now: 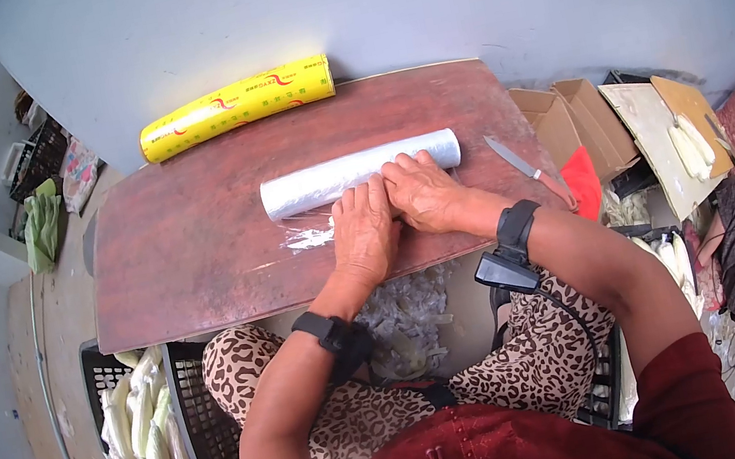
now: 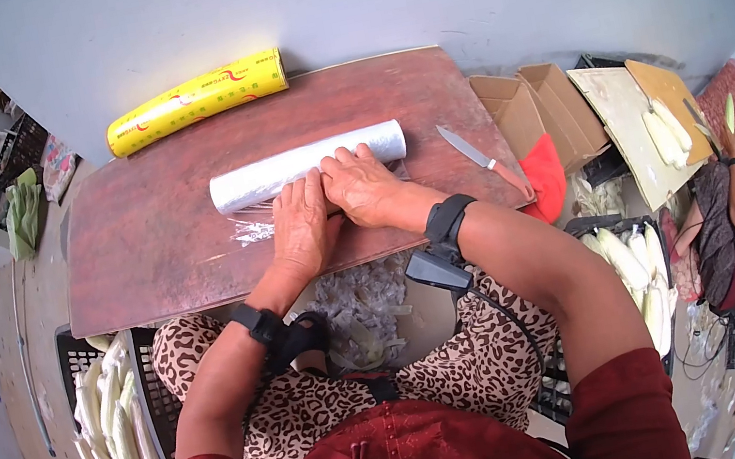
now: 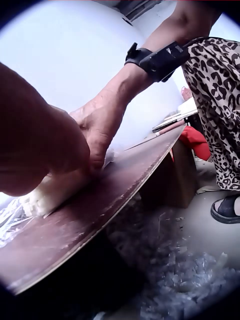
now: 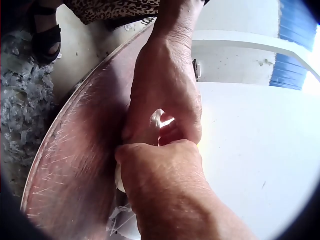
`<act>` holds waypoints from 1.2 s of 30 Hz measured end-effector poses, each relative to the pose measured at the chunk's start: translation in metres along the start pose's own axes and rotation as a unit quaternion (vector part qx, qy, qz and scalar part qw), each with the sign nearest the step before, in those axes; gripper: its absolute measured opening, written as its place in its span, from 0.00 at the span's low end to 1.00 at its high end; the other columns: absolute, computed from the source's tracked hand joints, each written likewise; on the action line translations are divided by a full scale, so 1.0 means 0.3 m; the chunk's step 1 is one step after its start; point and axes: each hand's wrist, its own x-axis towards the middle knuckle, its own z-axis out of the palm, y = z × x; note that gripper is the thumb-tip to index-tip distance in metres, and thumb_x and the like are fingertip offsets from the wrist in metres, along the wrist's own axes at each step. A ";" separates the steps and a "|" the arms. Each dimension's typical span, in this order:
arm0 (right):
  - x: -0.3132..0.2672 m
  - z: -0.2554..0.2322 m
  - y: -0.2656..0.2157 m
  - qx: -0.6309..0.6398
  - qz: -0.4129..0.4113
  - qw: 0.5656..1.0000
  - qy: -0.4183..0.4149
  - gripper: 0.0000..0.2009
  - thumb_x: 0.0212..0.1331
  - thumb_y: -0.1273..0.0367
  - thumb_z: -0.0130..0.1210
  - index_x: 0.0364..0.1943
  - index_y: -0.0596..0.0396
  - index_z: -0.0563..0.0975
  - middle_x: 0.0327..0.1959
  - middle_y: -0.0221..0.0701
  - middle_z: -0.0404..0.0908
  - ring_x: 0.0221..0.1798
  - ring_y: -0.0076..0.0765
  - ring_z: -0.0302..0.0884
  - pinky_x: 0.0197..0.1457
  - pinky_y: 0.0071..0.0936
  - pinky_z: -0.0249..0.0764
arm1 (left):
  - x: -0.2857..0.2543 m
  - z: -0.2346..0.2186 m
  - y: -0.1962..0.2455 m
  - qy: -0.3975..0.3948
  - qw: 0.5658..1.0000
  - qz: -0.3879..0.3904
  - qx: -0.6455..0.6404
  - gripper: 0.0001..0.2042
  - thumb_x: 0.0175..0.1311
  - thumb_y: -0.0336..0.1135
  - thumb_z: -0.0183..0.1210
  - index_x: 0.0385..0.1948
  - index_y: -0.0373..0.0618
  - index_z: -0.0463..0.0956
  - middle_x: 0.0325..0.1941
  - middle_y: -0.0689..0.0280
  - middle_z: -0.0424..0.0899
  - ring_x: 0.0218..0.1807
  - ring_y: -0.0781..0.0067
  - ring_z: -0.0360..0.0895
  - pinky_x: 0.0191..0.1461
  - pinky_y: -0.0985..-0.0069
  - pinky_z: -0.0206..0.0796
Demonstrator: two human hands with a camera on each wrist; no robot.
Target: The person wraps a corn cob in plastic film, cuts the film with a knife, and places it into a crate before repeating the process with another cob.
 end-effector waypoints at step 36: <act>0.054 0.000 0.234 0.167 0.138 0.962 0.167 0.09 0.61 0.76 0.47 0.41 0.55 0.78 0.41 0.42 0.81 0.46 0.53 0.78 0.48 0.39 0.73 | 0.106 0.018 -0.062 -0.060 0.996 0.026 0.059 0.28 0.46 0.43 0.70 0.49 0.42 0.71 0.48 0.59 0.74 0.52 0.56 0.71 0.53 0.62 0.62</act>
